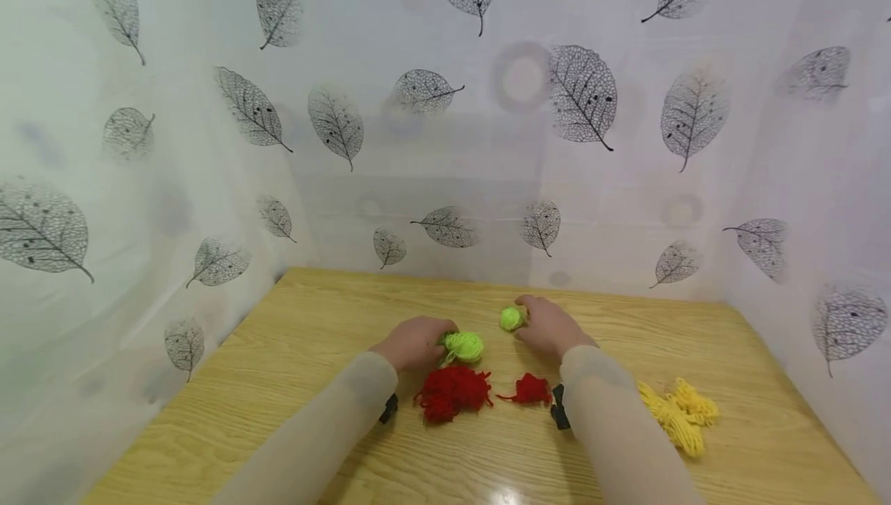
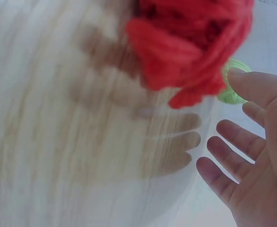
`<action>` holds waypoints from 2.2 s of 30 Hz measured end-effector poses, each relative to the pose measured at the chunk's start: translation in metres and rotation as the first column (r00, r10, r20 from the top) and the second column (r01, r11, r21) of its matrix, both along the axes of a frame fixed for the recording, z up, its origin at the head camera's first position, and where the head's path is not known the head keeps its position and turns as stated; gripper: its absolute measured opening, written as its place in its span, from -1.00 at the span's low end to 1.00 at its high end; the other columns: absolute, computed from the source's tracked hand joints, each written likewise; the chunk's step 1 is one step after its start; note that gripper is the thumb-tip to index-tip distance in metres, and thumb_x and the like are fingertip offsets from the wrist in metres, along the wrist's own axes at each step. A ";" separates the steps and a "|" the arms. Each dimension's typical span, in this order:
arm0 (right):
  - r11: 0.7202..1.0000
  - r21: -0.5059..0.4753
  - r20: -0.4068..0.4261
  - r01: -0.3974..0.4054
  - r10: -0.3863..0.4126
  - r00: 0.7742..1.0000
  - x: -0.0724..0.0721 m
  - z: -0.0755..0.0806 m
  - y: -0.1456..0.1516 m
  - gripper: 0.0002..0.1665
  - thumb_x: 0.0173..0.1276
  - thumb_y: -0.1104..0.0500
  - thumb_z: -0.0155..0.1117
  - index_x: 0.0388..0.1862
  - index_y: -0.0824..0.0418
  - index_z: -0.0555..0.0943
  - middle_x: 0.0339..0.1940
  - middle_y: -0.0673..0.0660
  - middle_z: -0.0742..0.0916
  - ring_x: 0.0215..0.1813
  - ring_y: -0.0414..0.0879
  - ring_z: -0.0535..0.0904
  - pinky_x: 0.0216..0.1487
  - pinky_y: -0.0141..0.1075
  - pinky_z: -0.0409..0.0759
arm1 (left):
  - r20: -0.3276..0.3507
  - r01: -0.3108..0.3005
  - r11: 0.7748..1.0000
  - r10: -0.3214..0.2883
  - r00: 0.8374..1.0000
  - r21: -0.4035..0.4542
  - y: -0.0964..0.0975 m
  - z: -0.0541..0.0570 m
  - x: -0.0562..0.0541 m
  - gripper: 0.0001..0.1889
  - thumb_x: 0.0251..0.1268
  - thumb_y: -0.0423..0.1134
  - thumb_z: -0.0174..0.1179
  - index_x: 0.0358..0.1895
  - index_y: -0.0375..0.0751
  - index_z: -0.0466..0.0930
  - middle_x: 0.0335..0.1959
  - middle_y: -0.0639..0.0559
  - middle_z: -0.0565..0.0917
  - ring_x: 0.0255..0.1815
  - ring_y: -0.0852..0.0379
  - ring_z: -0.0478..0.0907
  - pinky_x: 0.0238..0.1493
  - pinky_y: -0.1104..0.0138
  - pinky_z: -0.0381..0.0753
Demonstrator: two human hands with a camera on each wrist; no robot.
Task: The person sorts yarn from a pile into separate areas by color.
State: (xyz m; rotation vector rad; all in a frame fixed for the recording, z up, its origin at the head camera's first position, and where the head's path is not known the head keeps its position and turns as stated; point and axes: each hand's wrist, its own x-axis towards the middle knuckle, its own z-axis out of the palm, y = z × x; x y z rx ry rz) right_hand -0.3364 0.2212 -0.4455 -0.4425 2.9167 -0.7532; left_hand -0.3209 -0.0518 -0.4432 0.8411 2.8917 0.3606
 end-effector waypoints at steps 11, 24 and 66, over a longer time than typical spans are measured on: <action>1.000 -0.028 -0.010 -0.006 0.005 1.000 0.008 -0.001 0.006 -0.24 0.41 0.14 0.32 0.50 0.34 0.32 0.34 0.44 0.52 0.34 0.36 0.44 0.32 0.25 0.37 | -0.117 -0.053 0.997 0.047 0.992 -0.047 0.025 0.008 -0.034 -0.69 0.46 -0.26 0.23 0.21 0.00 0.61 0.09 0.12 0.70 0.07 0.10 0.64 0.11 0.19 0.61; 0.997 -0.077 0.022 0.031 -0.029 0.999 0.018 -0.005 0.009 -0.28 0.44 0.12 0.30 0.50 0.30 0.33 0.30 0.42 0.54 0.31 0.35 0.46 0.27 0.24 0.42 | -0.167 -0.125 0.983 0.102 0.981 -0.132 0.050 -0.006 -0.048 -0.64 0.47 -0.16 0.21 0.27 0.03 0.58 0.15 0.06 0.67 0.13 0.03 0.60 0.16 0.15 0.57; 0.985 -0.106 -0.039 -0.137 0.134 0.990 0.109 -0.001 0.014 -0.32 0.34 0.03 0.43 0.38 0.23 0.50 0.27 0.22 0.61 0.27 0.22 0.53 0.26 0.18 0.46 | 0.221 -0.075 0.970 0.023 0.975 0.232 -0.008 0.007 0.077 -0.31 0.22 0.02 0.44 0.43 0.13 0.43 0.40 0.13 0.45 0.38 0.07 0.38 0.37 0.06 0.38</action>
